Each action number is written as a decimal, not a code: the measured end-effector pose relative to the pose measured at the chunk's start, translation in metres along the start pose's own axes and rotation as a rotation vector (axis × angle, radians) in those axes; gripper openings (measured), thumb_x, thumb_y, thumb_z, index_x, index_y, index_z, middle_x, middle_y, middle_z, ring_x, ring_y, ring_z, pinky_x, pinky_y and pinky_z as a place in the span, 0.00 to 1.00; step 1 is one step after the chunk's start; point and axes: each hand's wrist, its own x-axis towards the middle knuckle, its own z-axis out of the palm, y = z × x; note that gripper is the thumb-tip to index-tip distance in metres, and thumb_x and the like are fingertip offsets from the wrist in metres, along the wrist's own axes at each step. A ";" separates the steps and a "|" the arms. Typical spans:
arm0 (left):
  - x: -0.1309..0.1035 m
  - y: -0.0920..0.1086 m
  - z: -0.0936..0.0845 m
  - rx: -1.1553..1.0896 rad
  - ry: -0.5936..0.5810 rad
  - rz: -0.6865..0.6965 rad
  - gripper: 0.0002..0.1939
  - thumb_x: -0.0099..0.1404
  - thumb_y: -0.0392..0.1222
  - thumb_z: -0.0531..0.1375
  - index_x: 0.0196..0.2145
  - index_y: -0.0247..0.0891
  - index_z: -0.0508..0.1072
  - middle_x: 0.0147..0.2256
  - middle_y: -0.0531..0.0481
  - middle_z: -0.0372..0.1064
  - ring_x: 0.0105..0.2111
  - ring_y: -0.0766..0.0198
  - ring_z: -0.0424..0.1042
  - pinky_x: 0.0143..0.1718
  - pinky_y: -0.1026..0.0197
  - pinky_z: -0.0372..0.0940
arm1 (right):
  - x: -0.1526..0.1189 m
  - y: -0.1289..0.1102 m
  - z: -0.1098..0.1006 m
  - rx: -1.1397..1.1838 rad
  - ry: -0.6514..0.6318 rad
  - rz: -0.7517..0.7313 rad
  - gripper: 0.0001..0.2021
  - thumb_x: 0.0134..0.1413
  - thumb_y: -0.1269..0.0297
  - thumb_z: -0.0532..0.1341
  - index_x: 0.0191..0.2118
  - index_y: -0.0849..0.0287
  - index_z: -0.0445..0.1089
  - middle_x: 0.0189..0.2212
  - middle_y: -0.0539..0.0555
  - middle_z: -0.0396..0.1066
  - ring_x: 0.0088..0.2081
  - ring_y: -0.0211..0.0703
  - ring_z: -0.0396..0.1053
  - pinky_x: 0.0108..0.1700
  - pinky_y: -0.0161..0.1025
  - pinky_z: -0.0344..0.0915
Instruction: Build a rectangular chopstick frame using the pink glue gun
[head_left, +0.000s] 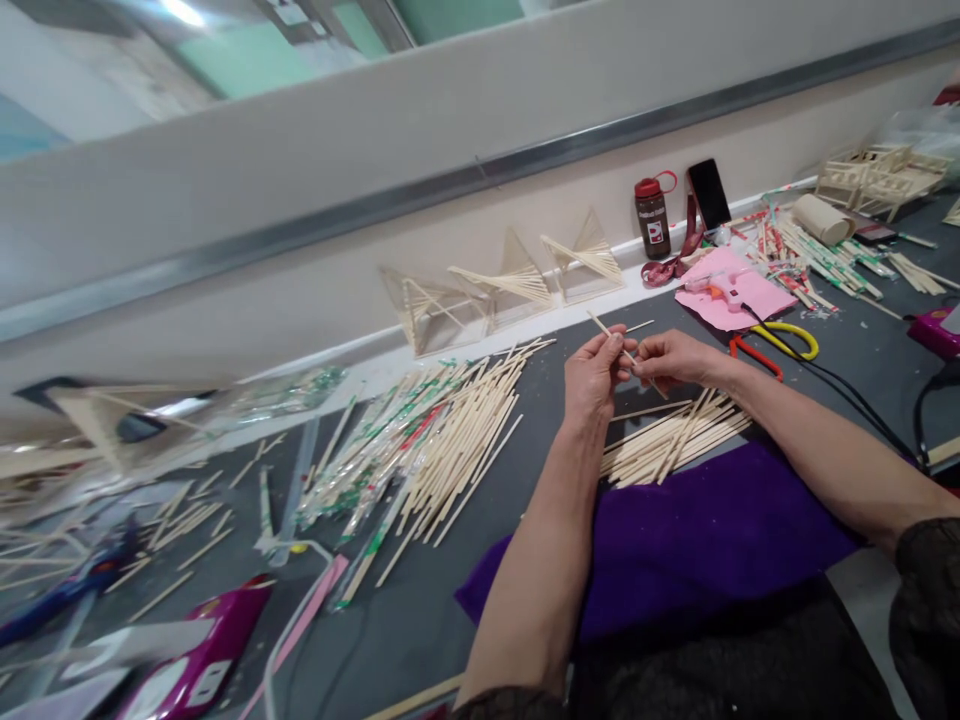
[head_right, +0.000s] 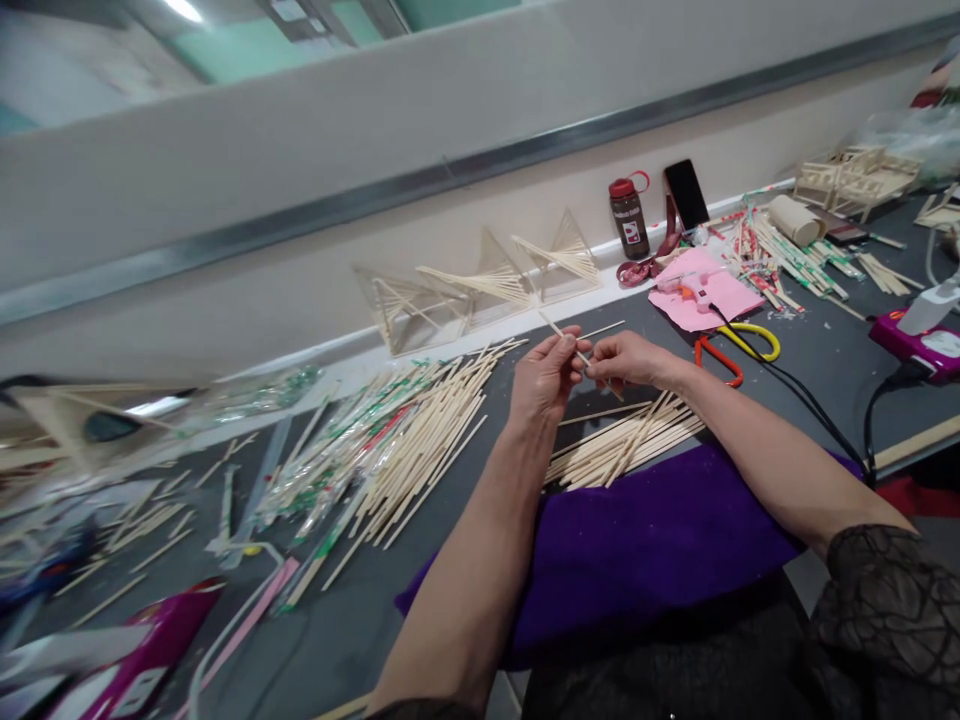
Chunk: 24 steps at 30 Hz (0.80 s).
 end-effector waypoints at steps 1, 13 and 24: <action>0.000 0.000 -0.001 -0.007 0.000 0.002 0.11 0.54 0.37 0.71 0.35 0.32 0.77 0.24 0.53 0.74 0.17 0.75 0.66 0.17 0.73 0.57 | 0.000 0.001 0.000 0.002 -0.019 -0.006 0.10 0.52 0.65 0.67 0.25 0.60 0.67 0.19 0.46 0.71 0.17 0.28 0.63 0.18 0.28 0.50; 0.016 0.005 -0.030 -0.174 0.150 0.047 0.05 0.63 0.41 0.65 0.36 0.38 0.76 0.25 0.55 0.75 0.17 0.78 0.64 0.16 0.75 0.56 | -0.005 -0.008 0.012 -0.031 -0.142 0.056 0.08 0.59 0.70 0.60 0.28 0.61 0.71 0.16 0.43 0.67 0.15 0.27 0.57 0.19 0.28 0.50; 0.010 0.010 -0.027 -0.171 0.080 0.085 0.08 0.67 0.44 0.62 0.38 0.36 0.76 0.26 0.52 0.77 0.18 0.76 0.67 0.18 0.75 0.60 | -0.011 -0.009 0.004 -0.009 -0.157 0.030 0.08 0.61 0.66 0.59 0.31 0.61 0.72 0.18 0.44 0.67 0.16 0.27 0.55 0.20 0.29 0.47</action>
